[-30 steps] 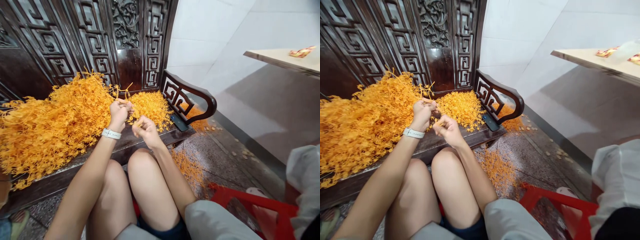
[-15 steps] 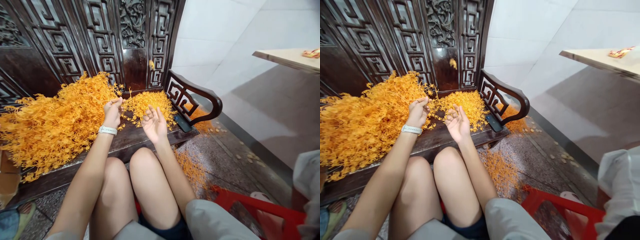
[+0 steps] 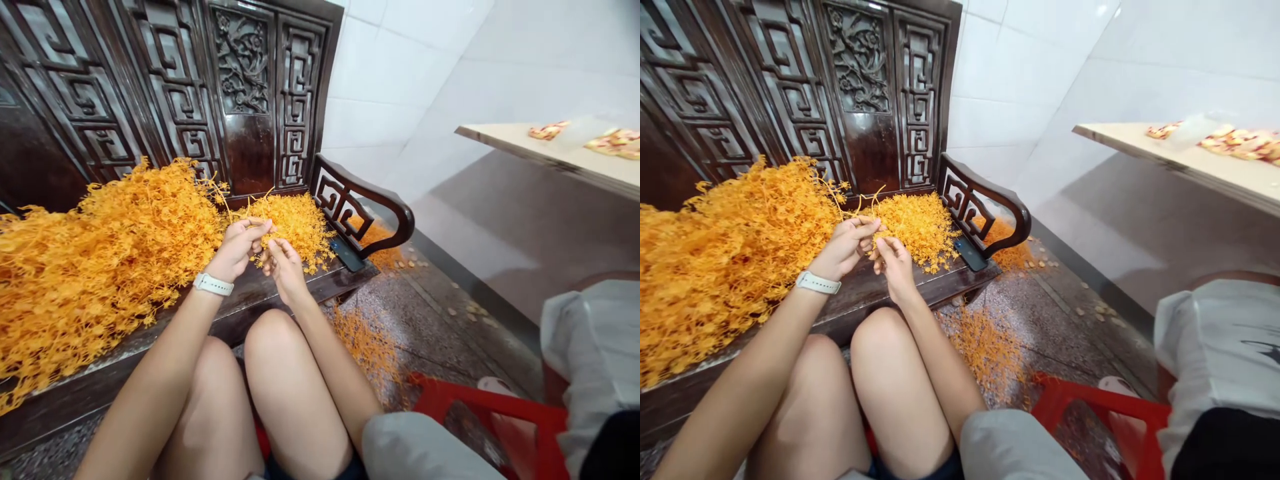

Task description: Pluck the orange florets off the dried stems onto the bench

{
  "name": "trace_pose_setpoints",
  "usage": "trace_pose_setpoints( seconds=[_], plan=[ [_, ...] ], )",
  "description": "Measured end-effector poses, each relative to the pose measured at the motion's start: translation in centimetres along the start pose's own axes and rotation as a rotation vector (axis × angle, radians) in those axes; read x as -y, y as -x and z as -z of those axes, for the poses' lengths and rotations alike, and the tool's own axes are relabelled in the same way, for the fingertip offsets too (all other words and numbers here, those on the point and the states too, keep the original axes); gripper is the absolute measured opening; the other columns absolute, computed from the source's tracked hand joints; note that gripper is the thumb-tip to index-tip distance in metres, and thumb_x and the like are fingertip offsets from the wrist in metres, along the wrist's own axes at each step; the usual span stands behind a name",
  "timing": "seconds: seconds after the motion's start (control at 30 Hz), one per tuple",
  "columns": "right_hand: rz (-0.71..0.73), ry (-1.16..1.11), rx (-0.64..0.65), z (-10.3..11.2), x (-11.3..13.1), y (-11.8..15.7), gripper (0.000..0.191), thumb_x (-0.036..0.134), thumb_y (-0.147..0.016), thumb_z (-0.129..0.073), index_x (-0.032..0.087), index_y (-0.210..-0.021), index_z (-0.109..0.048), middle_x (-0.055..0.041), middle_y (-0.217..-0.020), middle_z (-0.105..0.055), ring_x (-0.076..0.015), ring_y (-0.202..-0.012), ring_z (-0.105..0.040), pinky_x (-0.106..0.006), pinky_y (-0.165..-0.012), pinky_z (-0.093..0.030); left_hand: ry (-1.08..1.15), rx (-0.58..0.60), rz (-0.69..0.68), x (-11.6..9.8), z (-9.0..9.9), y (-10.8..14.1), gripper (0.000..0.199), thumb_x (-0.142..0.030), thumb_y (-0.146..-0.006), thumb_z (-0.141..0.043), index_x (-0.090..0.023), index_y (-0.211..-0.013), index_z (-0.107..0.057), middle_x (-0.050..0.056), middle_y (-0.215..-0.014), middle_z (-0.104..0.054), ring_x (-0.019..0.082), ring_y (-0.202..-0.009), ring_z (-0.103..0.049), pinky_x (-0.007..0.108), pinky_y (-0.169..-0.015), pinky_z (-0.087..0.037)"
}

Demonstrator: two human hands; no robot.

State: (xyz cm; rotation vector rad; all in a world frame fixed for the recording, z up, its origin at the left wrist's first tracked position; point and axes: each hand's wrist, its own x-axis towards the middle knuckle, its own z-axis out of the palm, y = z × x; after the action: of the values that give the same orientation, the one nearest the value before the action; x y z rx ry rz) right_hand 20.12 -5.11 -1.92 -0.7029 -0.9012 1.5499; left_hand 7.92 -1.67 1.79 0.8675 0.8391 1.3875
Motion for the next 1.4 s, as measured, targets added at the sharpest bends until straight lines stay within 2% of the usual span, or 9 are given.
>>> trace_pose_setpoints(
  seconds=[0.3, 0.43, 0.5, 0.57, 0.63, 0.7, 0.77, 0.87, 1.4],
  plan=[
    [-0.028, 0.235, 0.435, 0.2, 3.1, 2.0, 0.028, 0.038, -0.087, -0.077, 0.019, -0.069, -0.066, 0.0054, -0.055, -0.059, -0.0062, -0.048, -0.044, -0.017, -0.049, -0.036, -0.202, -0.316, -0.141, 0.8, 0.7, -0.9, 0.026, -0.018, -0.06, -0.084, -0.016, -0.075, -0.063, 0.005, -0.072, -0.072, 0.01, -0.053, -0.055, 0.019, -0.047, -0.031],
    [-0.438, 0.317, 1.541, -3.0, 5.7, 4.1, 0.021, 0.037, -0.078, -0.09, 0.018, -0.079, -0.081, -0.0068, -0.085, -0.08, -0.0207, -0.083, -0.079, -0.027, -0.079, -0.06, -0.199, -0.447, -0.161, 0.8, 1.6, -1.8, 0.022, -0.013, -0.066, -0.076, -0.018, -0.073, -0.056, 0.002, -0.069, -0.07, 0.006, -0.046, -0.042, 0.019, -0.047, -0.028],
    [-0.623, 0.239, 1.893, -4.2, 5.8, 5.4, 0.018, 0.032, -0.074, -0.094, 0.019, -0.081, -0.084, -0.0085, -0.088, -0.081, -0.022, -0.09, -0.081, -0.025, -0.085, -0.061, -0.137, -0.436, -0.113, 0.7, 2.6, -2.1, 0.024, -0.015, -0.068, -0.076, -0.018, -0.075, -0.054, 0.002, -0.074, -0.071, 0.004, -0.045, -0.037, 0.018, -0.046, -0.027],
    [-0.743, -0.051, 1.653, -4.2, 5.3, 6.4, 0.014, 0.029, -0.077, -0.091, 0.017, -0.08, -0.083, -0.0092, -0.082, -0.08, -0.0185, -0.079, -0.08, -0.021, -0.076, -0.06, -0.072, -0.419, -0.087, 0.5, 3.6, -2.2, 0.027, -0.019, -0.07, -0.079, -0.018, -0.079, -0.054, 0.002, -0.079, -0.073, 0.003, -0.047, -0.038, 0.017, -0.046, -0.029],
    [-0.805, -0.536, 1.021, -3.4, 4.9, 6.7, 0.023, 0.032, -0.087, -0.082, 0.01, -0.078, -0.079, -0.009, -0.074, -0.077, -0.0158, -0.066, -0.074, -0.022, -0.065, -0.06, -0.047, -0.417, -0.093, 0.4, 4.1, -2.1, 0.029, -0.023, -0.071, -0.082, -0.019, -0.082, -0.055, 0.002, -0.082, -0.073, 0.004, -0.05, -0.041, 0.016, -0.047, -0.031],
    [-0.714, -0.876, 0.475, -2.5, 5.1, 6.0, 0.033, 0.038, -0.096, -0.069, 0.009, -0.082, -0.076, -0.0059, -0.075, -0.076, -0.0136, -0.063, -0.068, -0.025, -0.059, -0.058, -0.066, -0.392, -0.113, 0.4, 4.2, -1.9, 0.032, -0.026, -0.07, -0.085, -0.018, -0.083, -0.057, 0.002, -0.082, -0.073, 0.004, -0.051, -0.043, 0.017, -0.048, -0.032],
    [-0.487, -0.868, 0.245, -1.9, 5.5, 4.7, 0.032, 0.043, -0.101, -0.059, 0.015, -0.098, -0.075, -0.0025, -0.087, -0.077, -0.0109, -0.066, -0.063, -0.023, -0.058, -0.056, -0.105, -0.351, -0.124, 0.4, 4.1, -1.7, 0.034, -0.029, -0.069, -0.088, -0.018, -0.083, -0.06, 0.002, -0.081, -0.072, 0.004, -0.051, -0.044, 0.018, -0.048, -0.033],
    [-0.21, -0.535, 0.166, -1.8, 5.7, 3.1, 0.024, 0.039, -0.098, -0.061, 0.026, -0.116, -0.072, 0.0018, -0.084, -0.073, -0.0101, -0.06, -0.053, -0.02, -0.054, -0.048, -0.159, -0.314, -0.1, 0.5, 3.7, -1.4, 0.037, -0.034, -0.068, -0.091, -0.017, -0.083, -0.062, 0.003, -0.081, -0.073, 0.005, -0.05, -0.045, 0.019, -0.049, -0.034],
    [0.111, 0.122, -0.026, 0.3, 2.9, 1.9, 0.044, 0.034, -0.086, -0.077, 0.025, -0.124, -0.058, 0.0061, -0.068, -0.066, -0.0096, -0.049, -0.047, -0.022, -0.048, -0.034, -0.405, 0.002, -0.186, 1.0, 1.3, -0.7, 0.039, -0.04, -0.063, -0.096, -0.017, -0.088, -0.077, 0.002, -0.069, -0.069, 0.013, -0.063, -0.059, 0.024, -0.06, -0.044]
  ],
)
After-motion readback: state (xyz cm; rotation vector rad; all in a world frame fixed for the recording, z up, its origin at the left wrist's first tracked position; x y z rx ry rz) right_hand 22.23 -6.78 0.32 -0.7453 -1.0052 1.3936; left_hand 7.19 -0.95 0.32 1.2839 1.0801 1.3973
